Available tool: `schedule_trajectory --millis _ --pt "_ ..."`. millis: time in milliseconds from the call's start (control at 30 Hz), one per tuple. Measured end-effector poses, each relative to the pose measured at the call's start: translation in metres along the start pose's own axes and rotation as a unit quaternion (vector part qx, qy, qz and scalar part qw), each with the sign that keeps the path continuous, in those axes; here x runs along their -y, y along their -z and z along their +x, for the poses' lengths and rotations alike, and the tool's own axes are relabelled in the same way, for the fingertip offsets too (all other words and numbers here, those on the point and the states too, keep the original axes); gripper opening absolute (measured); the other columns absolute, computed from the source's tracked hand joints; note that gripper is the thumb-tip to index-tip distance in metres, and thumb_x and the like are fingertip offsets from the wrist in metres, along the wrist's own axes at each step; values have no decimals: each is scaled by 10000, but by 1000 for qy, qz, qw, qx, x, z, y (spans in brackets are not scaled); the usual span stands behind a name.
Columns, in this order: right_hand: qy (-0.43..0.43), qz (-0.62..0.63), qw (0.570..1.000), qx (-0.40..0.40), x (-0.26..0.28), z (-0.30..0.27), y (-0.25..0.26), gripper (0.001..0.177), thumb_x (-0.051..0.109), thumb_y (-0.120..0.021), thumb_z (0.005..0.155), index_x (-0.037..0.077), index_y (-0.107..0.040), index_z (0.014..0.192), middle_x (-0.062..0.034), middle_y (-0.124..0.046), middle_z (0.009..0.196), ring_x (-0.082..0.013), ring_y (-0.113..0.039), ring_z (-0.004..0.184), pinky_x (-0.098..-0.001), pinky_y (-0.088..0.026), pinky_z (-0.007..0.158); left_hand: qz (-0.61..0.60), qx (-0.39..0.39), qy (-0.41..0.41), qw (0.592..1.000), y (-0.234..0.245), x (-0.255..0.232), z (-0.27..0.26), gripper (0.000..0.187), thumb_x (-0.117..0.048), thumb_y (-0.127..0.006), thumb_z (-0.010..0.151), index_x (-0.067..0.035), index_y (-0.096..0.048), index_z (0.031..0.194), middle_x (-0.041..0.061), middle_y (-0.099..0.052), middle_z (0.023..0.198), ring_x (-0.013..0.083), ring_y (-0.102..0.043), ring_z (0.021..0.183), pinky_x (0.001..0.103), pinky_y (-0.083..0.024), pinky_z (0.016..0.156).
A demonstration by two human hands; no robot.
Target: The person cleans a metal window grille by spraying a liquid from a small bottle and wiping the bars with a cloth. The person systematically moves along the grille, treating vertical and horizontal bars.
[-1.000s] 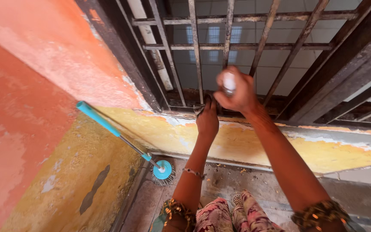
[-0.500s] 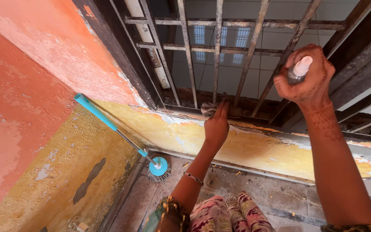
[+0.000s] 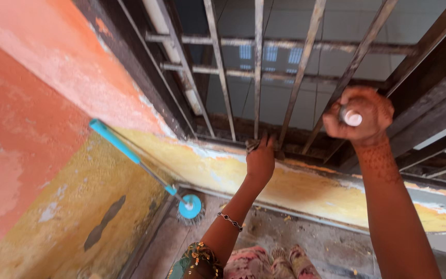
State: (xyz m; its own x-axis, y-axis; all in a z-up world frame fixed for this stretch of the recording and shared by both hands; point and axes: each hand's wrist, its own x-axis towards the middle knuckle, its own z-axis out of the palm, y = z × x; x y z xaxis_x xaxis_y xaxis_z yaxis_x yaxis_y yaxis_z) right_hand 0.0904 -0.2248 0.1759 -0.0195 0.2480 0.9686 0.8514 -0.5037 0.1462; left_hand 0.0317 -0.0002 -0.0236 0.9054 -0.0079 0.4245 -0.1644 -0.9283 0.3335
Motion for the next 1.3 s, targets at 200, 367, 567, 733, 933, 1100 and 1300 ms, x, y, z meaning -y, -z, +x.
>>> schedule_trajectory --millis 200,367,567,733,933,1100,1300 --pt "5 8 1000 1 4 6 0 283 68 -764 887 40 -511 1013 -139 -674 920 -163 -600 646 -320 -525 587 -43 1 17 999 64 -31 -34 677 43 -634 766 -70 -527 1425 181 -523 1509 378 -722 779 425 -586 570" --pt "0 -6 1000 1 10 10 -1 275 84 -750 898 54 -497 1001 -115 -678 917 -168 -603 667 -324 -523 594 -230 -52 15 972 75 -67 -47 629 15 -665 846 -144 -527 1439 91 -633 1153 341 -732 845 421 -589 739" --pt "6 -20 1000 4 13 15 0 278 89 -757 881 64 -496 974 -110 -681 927 -164 -618 657 -324 -521 582 -154 18 -32 987 40 -75 -24 786 37 -653 750 -65 -430 1497 159 -471 1561 367 -729 853 397 -602 626" --pt "0 14 1000 -3 19 20 -3 233 99 -778 805 67 -579 921 -118 -658 865 -172 -601 580 -324 -496 511 -39 8 -50 998 8 -61 -27 710 -15 -622 799 -131 -497 1489 159 -457 1574 406 -717 936 407 -601 636" --pt "16 -35 999 0 14 17 -1 270 21 -703 787 72 -475 923 -101 -661 875 -188 -590 588 -336 -485 524 103 73 -35 991 -25 -57 9 559 -102 -627 920 -258 -576 1454 81 -581 1393 357 -714 946 447 -588 790" --pt "0 21 1000 15 9 12 -2 320 -15 -720 820 21 -508 1057 -123 -653 928 -195 -603 661 -332 -528 569 -91 71 -1 993 8 -67 -18 612 -3 -602 838 -51 -511 1442 198 -463 1543 389 -710 795 462 -590 615" --pt "-39 40 998 29 9 10 -2 321 -17 -727 839 30 -494 1055 -140 -658 951 -193 -600 692 -332 -507 585 -12 -61 -23 998 15 -81 -38 336 -36 -652 918 -107 -639 1246 93 -660 1300 305 -739 998 410 -600 855"
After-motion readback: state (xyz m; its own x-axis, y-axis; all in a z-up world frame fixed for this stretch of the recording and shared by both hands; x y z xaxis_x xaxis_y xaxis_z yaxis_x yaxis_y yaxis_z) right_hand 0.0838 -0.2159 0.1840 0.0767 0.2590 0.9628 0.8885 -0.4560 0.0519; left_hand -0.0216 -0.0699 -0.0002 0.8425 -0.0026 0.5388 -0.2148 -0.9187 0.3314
